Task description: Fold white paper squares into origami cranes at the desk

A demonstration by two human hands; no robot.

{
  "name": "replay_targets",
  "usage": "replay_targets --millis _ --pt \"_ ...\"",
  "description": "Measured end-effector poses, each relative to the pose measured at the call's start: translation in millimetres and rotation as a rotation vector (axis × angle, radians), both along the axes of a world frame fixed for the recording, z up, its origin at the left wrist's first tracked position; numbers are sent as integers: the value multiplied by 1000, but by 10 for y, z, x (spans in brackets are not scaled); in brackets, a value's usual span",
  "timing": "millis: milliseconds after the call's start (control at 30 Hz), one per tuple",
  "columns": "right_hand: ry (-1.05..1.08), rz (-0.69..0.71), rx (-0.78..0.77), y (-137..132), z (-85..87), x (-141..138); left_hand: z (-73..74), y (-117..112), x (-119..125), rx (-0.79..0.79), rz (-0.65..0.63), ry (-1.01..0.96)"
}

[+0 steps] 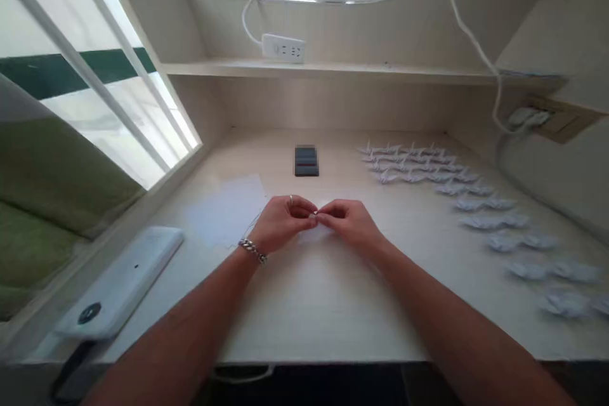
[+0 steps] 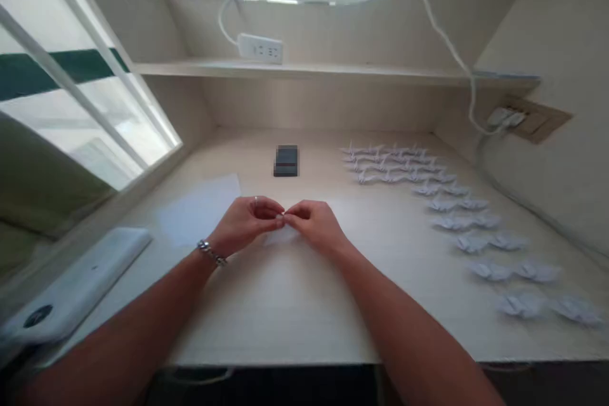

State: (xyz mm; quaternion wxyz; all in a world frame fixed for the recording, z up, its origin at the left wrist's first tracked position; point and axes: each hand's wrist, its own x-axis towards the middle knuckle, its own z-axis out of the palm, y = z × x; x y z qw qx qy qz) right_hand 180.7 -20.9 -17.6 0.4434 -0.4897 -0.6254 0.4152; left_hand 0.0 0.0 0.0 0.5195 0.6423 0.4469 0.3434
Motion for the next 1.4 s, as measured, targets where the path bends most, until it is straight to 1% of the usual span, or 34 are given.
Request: replay_targets --millis 133,233,300,467,633,733,867,933,1000,1133,1400 --pt "21 5 12 6 -33 -21 11 1 5 -12 -12 -24" --pt "9 -6 23 10 -48 -29 -2 16 2 -44 3 -68" --pt "-7 -17 50 11 -54 -33 -9 25 -1 -56 20 -90" --pt "-74 -33 137 -7 -52 -39 -7 26 -3 -29 62 -84" --pt "-81 -31 166 -14 -44 -45 1 22 8 -39 83 -94" --pt "-28 -17 104 7 -49 -46 14 26 8 -24 107 -94" --pt "115 29 -78 37 -56 -40 27 31 -3 19 166 -107" --pt "167 29 -129 41 -53 -38 18 33 -9 22 166 -128" --pt "197 16 -149 39 -46 -37 1 35 -12 10 131 -123" --pt "224 18 -172 38 -36 -32 -25 36 -12 0 44 -39" --pt "201 28 -159 34 -27 -32 -3 37 -25 -39 53 -62"
